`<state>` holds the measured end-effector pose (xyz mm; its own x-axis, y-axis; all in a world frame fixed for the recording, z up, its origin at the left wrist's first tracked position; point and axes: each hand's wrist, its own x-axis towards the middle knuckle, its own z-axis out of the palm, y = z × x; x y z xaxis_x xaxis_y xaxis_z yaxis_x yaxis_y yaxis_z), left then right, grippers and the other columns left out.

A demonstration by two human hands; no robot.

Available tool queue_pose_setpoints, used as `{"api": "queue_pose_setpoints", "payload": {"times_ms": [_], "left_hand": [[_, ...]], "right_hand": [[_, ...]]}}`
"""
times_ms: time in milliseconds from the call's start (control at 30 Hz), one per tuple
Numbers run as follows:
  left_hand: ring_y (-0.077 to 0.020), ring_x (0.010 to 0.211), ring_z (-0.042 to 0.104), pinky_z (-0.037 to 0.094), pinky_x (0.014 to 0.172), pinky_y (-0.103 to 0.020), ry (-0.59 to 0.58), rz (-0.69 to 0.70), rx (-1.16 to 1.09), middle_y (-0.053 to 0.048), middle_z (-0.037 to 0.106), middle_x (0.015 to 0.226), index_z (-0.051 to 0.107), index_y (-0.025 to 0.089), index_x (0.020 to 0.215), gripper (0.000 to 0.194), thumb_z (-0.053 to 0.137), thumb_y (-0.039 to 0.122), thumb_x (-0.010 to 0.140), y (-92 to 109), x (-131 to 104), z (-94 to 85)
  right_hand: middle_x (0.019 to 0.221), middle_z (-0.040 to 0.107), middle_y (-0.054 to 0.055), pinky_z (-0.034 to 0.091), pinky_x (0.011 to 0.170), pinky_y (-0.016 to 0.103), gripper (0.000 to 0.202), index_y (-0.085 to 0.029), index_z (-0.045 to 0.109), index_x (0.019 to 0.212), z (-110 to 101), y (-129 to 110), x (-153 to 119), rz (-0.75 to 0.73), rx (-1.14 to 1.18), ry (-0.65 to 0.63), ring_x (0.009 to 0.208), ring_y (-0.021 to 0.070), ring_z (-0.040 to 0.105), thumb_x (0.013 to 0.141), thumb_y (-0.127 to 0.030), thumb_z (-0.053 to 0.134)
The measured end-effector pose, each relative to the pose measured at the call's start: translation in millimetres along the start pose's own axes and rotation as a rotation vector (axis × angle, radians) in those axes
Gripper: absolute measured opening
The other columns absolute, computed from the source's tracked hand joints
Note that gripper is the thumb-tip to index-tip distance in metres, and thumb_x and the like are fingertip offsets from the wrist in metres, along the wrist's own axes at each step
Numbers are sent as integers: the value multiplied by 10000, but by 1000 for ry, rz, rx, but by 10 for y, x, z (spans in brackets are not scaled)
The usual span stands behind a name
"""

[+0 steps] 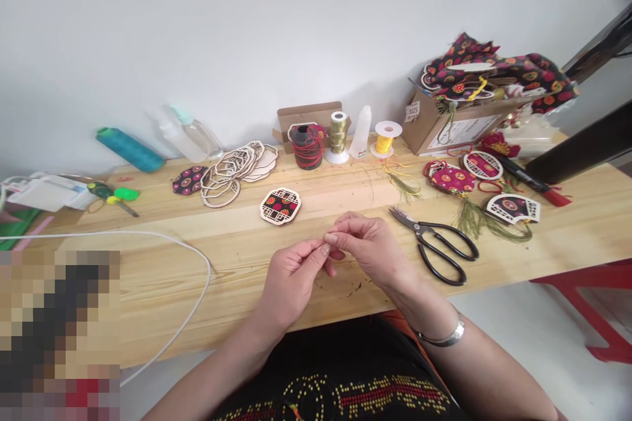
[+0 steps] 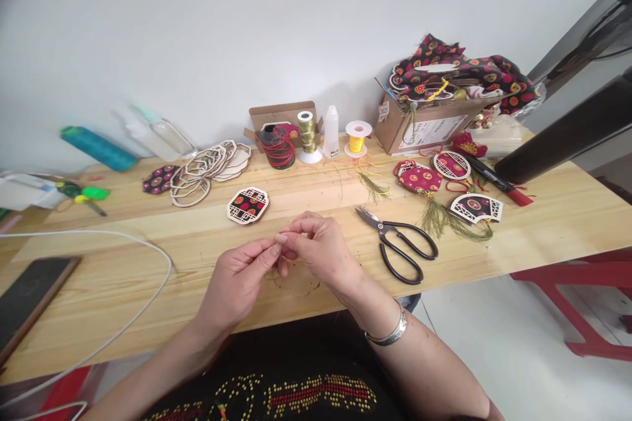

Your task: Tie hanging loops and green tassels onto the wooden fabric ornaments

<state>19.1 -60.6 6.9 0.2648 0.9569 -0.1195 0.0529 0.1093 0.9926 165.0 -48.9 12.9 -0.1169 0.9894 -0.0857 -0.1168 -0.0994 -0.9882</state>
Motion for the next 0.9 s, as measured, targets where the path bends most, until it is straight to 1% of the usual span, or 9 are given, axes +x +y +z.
{"api": "queue_pose_setpoints", "payload": {"times_ms": [200, 433, 600, 667, 733, 767, 800, 833, 900], "left_hand": [[-117, 620, 496, 434, 647, -270, 14, -17, -113, -60, 698, 831, 711, 174, 966, 219, 563, 274, 839, -91, 2, 8], [-168, 799, 609, 438, 792, -287, 26, 1, 163, -41, 707, 828, 723, 199, 886, 188, 557, 273, 838, 12, 9, -11], [-210, 968, 590, 417, 893, -350, 13, 105, 300, -68, 679, 991, 713, 220, 903, 187, 540, 258, 842, -25, 38, -21], [-232, 1104, 520, 359, 975, -398, 67, 198, 393, -69, 630, 1132, 710, 245, 944, 188, 568, 250, 821, -46, 41, -46], [-252, 1203, 430, 296, 1027, -429, 202, 277, 461, -61, 539, 1270, 681, 270, 1049, 281, 624, 248, 775, -28, 28, -79], [-255, 1195, 429, 300, 1023, -426, 272, 294, 466, -62, 522, 1279, 672, 272, 1073, 320, 647, 254, 754, -2, 15, -95], [-243, 1105, 489, 353, 974, -398, 312, 285, 428, -66, 568, 1187, 696, 264, 1026, 284, 658, 267, 745, 34, -1, -107], [-215, 974, 545, 411, 890, -355, 292, 221, 351, -66, 617, 1054, 725, 246, 946, 213, 658, 283, 747, 75, -19, -116], [-134, 634, 529, 438, 603, -253, 90, -85, 89, -50, 642, 733, 745, 198, 801, 163, 666, 327, 741, 156, -53, -115]], "right_hand": [[612, 502, -42, 398, 578, 238, 181, -161, 574, 573, -14, -8, 51, -15, -24, 92, 580, 82, 478, 718, -240, 648], [669, 522, -21, 390, 643, 262, 175, -169, 584, 609, -84, -53, 84, -121, -116, 171, 643, 104, 474, 741, -274, 631], [682, 519, -17, 378, 649, 273, 172, -177, 582, 625, -137, -108, 77, -205, -163, 202, 660, 109, 468, 772, -261, 611], [680, 523, -14, 379, 659, 282, 170, -182, 586, 626, -154, -137, 77, -245, -203, 223, 673, 115, 471, 780, -254, 605], [680, 534, -9, 386, 674, 295, 165, -189, 593, 625, -167, -158, 81, -279, -248, 248, 689, 124, 481, 780, -245, 603], [680, 540, -7, 390, 682, 303, 160, -192, 596, 624, -170, -163, 83, -294, -267, 262, 697, 130, 488, 777, -239, 606], [680, 546, -4, 395, 690, 310, 153, -195, 599, 623, -172, -164, 85, -307, -285, 274, 706, 136, 496, 772, -232, 609], [682, 550, -2, 399, 698, 317, 146, -197, 604, 626, -171, -161, 85, -319, -302, 283, 715, 141, 504, 769, -226, 612], [688, 552, 1, 405, 709, 325, 132, -201, 609, 634, -158, -148, 78, -353, -334, 292, 734, 151, 513, 764, -216, 622]]}}
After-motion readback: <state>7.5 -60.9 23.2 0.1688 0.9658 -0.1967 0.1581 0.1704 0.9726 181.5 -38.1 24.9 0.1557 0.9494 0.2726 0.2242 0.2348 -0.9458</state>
